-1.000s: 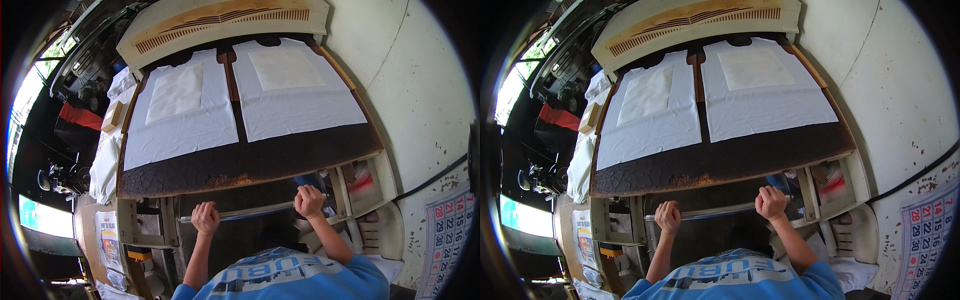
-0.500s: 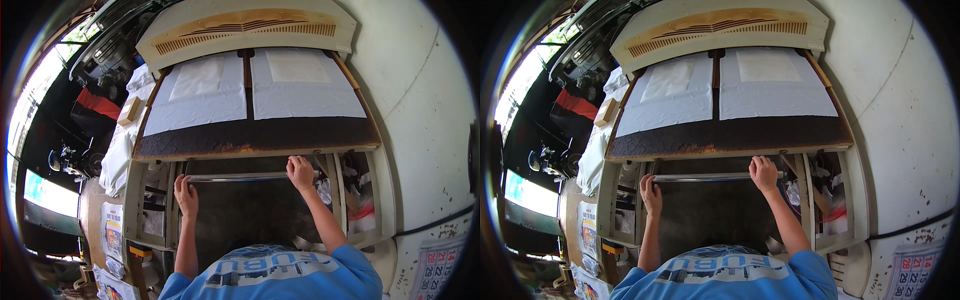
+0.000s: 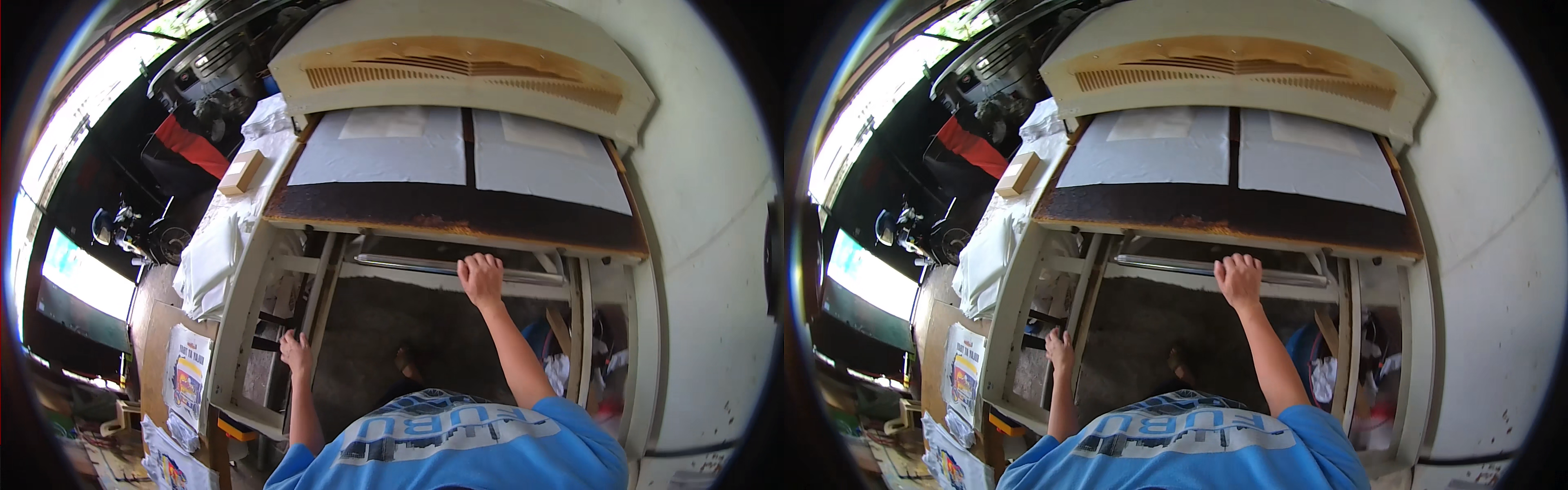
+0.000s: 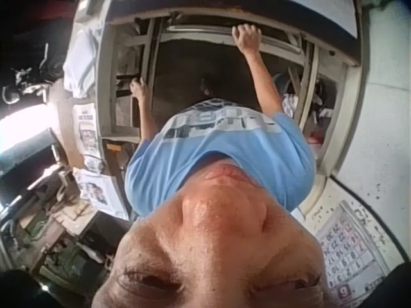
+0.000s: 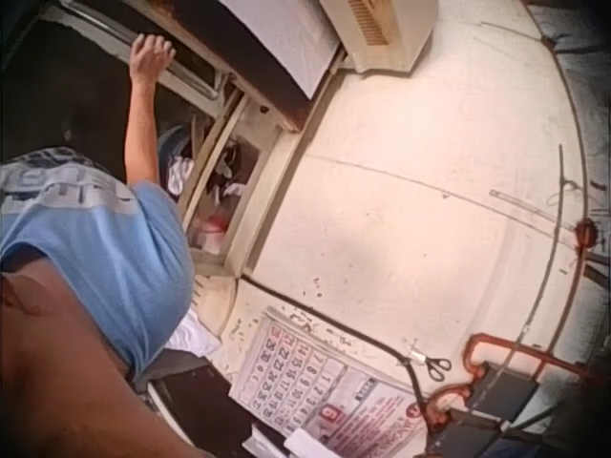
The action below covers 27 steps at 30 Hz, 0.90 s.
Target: Manually operating a screen printing press to apply heat transfers to white t-shirts.
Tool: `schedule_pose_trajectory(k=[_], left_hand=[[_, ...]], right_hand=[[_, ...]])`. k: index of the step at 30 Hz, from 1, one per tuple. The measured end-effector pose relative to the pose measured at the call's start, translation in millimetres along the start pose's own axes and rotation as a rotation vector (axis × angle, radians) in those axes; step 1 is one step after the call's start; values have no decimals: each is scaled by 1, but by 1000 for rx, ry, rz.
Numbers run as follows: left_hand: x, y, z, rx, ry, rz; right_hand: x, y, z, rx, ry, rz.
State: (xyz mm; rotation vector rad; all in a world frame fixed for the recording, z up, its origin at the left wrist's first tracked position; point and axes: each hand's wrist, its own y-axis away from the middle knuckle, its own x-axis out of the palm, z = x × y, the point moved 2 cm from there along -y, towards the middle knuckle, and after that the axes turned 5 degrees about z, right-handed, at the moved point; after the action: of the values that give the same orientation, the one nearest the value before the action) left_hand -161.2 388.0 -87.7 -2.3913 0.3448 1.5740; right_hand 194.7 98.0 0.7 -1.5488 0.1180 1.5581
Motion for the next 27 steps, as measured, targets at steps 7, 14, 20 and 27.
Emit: schedule_pose_trajectory(k=[7,14,20,27], left_hand=[[21,9,-17,-155,-125,111],[6,0,-32,-136,-98,102],[9,5,-32,-207,-99,202],[3,5,-48,-349,-163,318]], right_hand=[[41,-64,-36,-16,102,-79],[84,-135,-74,88,296,48],[126,-188,-133,142,308,243],[163,-263,-180,199,229,406]])
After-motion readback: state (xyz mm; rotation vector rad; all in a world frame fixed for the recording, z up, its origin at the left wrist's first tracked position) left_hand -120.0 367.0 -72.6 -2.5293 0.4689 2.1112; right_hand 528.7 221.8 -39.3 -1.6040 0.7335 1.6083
